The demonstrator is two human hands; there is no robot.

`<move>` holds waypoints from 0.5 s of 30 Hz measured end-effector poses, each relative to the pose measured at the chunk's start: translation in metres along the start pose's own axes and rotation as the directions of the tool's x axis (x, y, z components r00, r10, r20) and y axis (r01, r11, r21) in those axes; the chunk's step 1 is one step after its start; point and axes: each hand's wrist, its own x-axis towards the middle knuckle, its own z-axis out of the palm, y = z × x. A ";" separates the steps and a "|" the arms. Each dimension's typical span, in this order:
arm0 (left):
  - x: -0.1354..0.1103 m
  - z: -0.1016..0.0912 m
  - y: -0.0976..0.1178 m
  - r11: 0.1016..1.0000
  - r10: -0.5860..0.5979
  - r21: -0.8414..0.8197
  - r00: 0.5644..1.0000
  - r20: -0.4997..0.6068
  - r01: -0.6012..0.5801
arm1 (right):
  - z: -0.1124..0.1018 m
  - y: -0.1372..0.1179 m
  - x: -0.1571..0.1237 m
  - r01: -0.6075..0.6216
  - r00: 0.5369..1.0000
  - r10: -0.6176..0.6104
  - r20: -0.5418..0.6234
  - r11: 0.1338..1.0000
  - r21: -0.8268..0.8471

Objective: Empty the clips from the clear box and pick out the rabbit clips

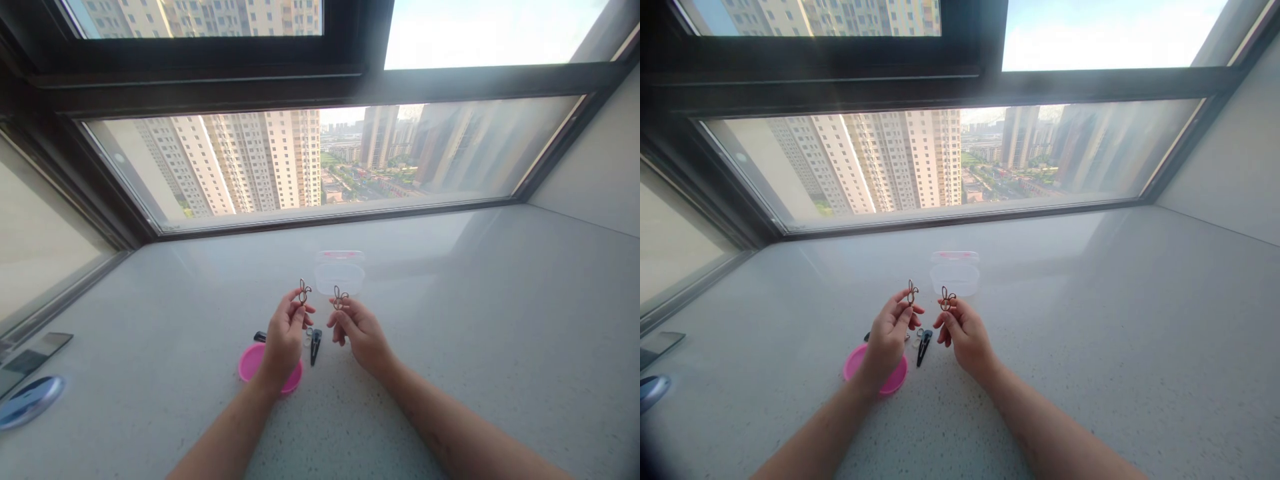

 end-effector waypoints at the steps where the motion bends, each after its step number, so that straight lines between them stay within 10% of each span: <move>1: 0.000 0.000 0.000 1.000 0.003 0.014 1.000 -0.007 -0.003 | 0.000 0.000 0.000 0.009 1.000 -0.009 -0.001 1.000 -0.005; 15: 0.001 0.002 0.004 0.991 -0.121 -0.071 0.991 -0.050 0.117 | -0.002 0.000 0.001 0.064 0.997 -0.066 -0.036 0.997 -0.030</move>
